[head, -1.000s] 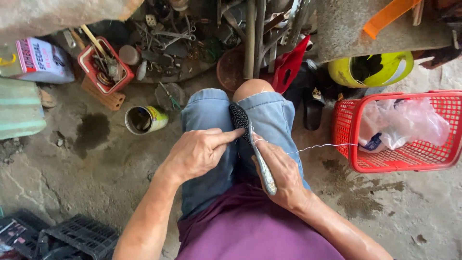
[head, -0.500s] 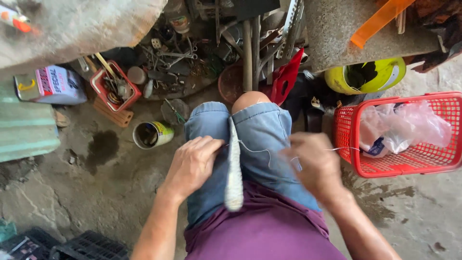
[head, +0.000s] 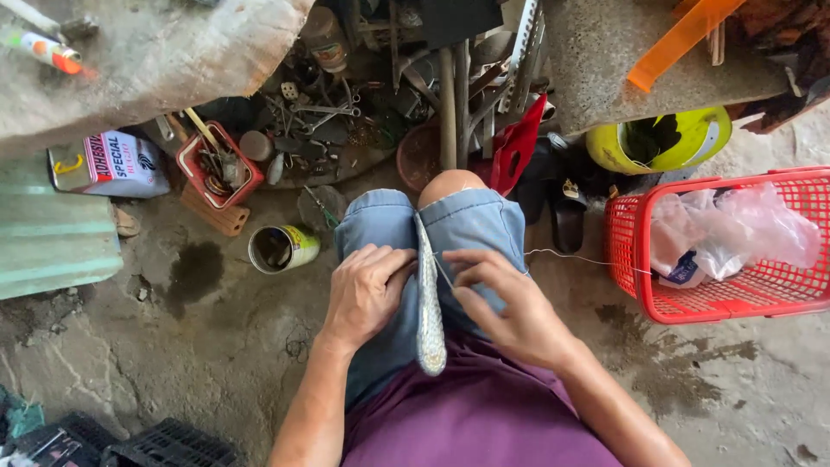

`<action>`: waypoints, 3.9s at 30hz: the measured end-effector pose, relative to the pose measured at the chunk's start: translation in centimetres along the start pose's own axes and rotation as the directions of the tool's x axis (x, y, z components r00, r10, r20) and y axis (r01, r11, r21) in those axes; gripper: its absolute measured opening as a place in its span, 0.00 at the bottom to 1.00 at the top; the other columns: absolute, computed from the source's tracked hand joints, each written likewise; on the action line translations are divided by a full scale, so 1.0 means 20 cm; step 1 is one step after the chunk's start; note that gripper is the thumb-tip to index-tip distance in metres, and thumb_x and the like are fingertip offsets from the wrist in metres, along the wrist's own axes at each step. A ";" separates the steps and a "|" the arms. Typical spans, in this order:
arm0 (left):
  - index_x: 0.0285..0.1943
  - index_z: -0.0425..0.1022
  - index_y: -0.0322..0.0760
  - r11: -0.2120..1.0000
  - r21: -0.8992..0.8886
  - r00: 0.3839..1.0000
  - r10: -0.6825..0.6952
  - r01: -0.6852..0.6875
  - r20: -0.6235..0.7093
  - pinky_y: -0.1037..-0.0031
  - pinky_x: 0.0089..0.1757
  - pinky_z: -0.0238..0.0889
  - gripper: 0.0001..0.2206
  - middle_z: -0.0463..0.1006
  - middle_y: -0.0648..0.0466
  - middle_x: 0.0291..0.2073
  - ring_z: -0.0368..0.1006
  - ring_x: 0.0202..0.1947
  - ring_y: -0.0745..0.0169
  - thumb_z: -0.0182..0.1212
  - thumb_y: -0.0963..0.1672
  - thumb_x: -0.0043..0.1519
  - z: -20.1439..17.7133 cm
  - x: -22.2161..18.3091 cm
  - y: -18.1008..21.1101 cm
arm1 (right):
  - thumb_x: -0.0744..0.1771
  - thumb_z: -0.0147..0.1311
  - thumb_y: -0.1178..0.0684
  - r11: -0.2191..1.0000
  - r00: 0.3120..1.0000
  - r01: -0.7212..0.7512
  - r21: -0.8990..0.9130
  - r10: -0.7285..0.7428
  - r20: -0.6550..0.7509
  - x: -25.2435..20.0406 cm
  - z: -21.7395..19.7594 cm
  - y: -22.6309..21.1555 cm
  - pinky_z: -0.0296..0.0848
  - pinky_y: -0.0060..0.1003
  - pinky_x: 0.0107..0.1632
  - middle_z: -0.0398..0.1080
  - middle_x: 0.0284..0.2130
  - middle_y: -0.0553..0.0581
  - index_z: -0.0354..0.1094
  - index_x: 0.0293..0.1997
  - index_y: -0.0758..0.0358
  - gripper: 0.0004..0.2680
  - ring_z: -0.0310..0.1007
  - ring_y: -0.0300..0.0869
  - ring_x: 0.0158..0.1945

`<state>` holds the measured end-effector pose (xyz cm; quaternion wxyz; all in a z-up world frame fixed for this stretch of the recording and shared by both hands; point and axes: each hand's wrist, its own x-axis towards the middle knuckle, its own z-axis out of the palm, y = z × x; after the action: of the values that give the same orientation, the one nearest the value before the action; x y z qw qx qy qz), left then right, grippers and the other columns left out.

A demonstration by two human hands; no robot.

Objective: Hand-sewing a rubber shoe sole using a needle and thread in a repair shop environment.

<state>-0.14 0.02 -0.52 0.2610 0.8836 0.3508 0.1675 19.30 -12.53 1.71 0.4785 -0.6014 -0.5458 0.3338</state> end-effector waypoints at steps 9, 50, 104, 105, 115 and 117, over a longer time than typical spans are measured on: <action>0.40 0.78 0.55 1.000 -0.006 0.999 0.029 -0.029 -0.020 0.68 0.36 0.70 0.04 0.70 0.58 0.20 0.74 0.28 0.55 0.60 0.49 0.67 0.00 0.01 0.03 | 0.68 0.60 0.56 0.975 0.976 -0.212 -0.071 0.207 -0.072 0.08 0.05 0.12 0.79 0.37 0.43 0.81 0.33 0.54 0.78 0.49 0.58 0.06 0.83 0.40 0.39; 0.34 0.68 0.41 0.977 0.026 0.969 -0.205 0.210 -0.135 0.56 0.31 0.63 0.26 0.72 0.54 0.21 0.74 0.28 0.48 0.66 0.62 0.56 0.09 -0.13 0.22 | 0.63 0.64 0.47 0.991 0.996 0.061 -0.120 -0.068 -0.050 -0.13 0.02 -0.05 0.72 0.32 0.46 0.61 0.67 0.64 0.56 0.70 0.65 0.29 0.69 0.40 0.46; 0.53 0.79 0.47 0.975 0.220 0.947 0.103 -0.036 -0.303 0.65 0.28 0.76 0.12 0.79 0.59 0.42 0.80 0.31 0.54 0.60 0.39 0.62 0.21 0.02 0.13 | 0.69 0.50 0.61 0.960 0.898 0.245 -0.135 -0.277 -0.343 -0.09 0.16 0.19 0.76 0.50 0.39 0.75 0.38 0.71 0.71 0.48 0.81 0.09 0.77 0.60 0.37; 0.52 0.78 0.47 0.973 0.227 0.950 0.103 -0.035 -0.296 0.65 0.28 0.75 0.12 0.78 0.60 0.41 0.80 0.31 0.54 0.60 0.39 0.62 0.21 0.03 0.13 | 0.69 0.50 0.61 0.960 0.897 0.244 -0.134 -0.276 -0.345 -0.09 0.16 0.19 0.76 0.51 0.38 0.75 0.38 0.71 0.71 0.48 0.81 0.09 0.76 0.60 0.37; 0.40 0.77 0.44 0.992 0.016 0.969 -0.119 0.126 -0.216 0.59 0.28 0.75 0.04 0.76 0.54 0.34 0.80 0.28 0.46 0.62 0.40 0.60 0.18 0.00 0.20 | 0.69 0.51 0.60 0.960 0.904 0.253 -0.116 -0.278 -0.325 -0.09 0.14 0.22 0.76 0.47 0.38 0.74 0.40 0.71 0.69 0.50 0.80 0.10 0.76 0.58 0.36; 0.41 0.79 0.48 0.846 -0.398 0.912 -0.406 0.354 -0.051 0.60 0.32 0.77 0.03 0.83 0.55 0.36 0.82 0.36 0.44 0.63 0.43 0.60 0.18 -0.03 0.21 | 0.68 0.54 0.61 0.953 0.902 0.263 -0.148 -0.297 -0.312 -0.10 0.13 0.22 0.76 0.47 0.37 0.74 0.42 0.74 0.67 0.51 0.82 0.10 0.78 0.60 0.37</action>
<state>3.33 -4.21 -1.05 0.4312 0.7155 0.4964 0.2359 17.99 -13.61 -3.46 0.5749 -0.5878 -0.5548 0.1274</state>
